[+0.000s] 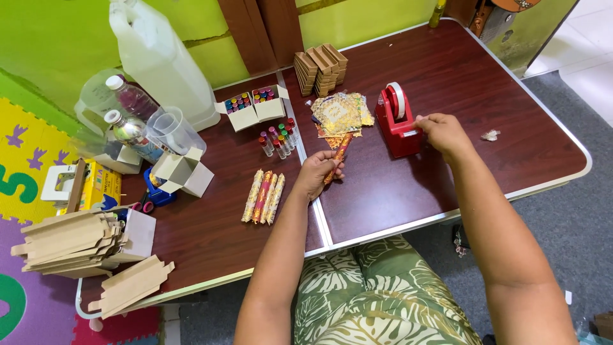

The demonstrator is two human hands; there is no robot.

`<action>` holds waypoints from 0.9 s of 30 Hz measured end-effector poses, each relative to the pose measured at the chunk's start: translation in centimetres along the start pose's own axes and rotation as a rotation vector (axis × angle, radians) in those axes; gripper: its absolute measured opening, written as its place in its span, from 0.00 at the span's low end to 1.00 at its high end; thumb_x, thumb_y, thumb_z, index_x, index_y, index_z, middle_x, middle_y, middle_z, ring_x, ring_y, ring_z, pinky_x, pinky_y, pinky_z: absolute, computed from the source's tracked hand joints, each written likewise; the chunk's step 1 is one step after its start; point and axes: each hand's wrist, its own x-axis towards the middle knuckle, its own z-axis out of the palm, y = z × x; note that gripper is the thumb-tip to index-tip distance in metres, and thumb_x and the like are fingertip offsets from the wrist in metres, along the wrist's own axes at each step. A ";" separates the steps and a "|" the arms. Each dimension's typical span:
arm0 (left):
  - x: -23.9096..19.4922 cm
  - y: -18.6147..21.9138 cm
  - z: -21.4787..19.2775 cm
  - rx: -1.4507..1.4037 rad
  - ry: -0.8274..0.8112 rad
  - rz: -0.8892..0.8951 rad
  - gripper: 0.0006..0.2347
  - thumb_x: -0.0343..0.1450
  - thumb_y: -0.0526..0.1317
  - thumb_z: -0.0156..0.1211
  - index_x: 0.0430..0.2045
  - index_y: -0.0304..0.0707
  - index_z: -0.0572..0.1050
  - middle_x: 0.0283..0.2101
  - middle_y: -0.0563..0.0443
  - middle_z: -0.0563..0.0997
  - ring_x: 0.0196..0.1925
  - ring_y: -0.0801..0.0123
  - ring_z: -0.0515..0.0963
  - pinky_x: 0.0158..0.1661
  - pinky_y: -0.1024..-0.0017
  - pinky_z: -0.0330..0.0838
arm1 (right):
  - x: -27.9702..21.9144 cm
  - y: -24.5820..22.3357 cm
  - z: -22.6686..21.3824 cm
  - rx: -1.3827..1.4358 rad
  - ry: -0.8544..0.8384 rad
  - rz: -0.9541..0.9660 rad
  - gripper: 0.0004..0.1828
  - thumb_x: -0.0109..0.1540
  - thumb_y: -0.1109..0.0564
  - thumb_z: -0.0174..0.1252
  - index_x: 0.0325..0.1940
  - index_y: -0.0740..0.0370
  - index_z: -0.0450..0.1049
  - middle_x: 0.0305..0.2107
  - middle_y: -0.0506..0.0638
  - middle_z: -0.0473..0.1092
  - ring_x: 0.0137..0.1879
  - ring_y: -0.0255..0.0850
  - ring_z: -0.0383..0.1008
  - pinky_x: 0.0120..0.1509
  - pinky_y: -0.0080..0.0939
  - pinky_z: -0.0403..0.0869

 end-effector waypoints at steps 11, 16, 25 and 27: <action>0.2 -0.2 -0.1 0.001 0.001 -0.008 0.13 0.68 0.27 0.63 0.45 0.22 0.72 0.31 0.35 0.83 0.25 0.65 0.85 0.31 0.67 0.86 | -1.0 -1.4 0.2 0.061 -0.077 0.015 0.06 0.60 0.59 0.63 0.39 0.65 0.79 0.23 0.50 0.70 0.26 0.31 0.66 0.29 0.32 0.68; 0.0 0.0 0.0 0.006 -0.004 -0.013 0.13 0.68 0.27 0.63 0.45 0.22 0.71 0.31 0.36 0.84 0.25 0.65 0.85 0.31 0.68 0.86 | -1.5 -2.2 0.0 0.174 -0.076 0.042 0.06 0.57 0.62 0.63 0.38 0.64 0.79 0.21 0.48 0.69 0.23 0.28 0.66 0.27 0.28 0.70; -0.1 0.1 0.1 0.005 -0.010 -0.004 0.13 0.68 0.27 0.63 0.46 0.22 0.72 0.31 0.36 0.84 0.25 0.65 0.85 0.31 0.68 0.86 | -0.2 -0.3 -0.2 0.206 -0.063 0.053 0.06 0.59 0.58 0.63 0.39 0.56 0.80 0.27 0.44 0.71 0.29 0.27 0.68 0.38 0.27 0.70; -0.1 0.2 0.2 0.005 -0.012 -0.006 0.13 0.68 0.27 0.63 0.46 0.22 0.72 0.31 0.36 0.84 0.25 0.65 0.85 0.31 0.67 0.86 | -1.6 -0.7 -0.4 0.195 -0.054 0.046 0.06 0.59 0.58 0.63 0.40 0.57 0.80 0.29 0.45 0.73 0.33 0.28 0.69 0.40 0.28 0.70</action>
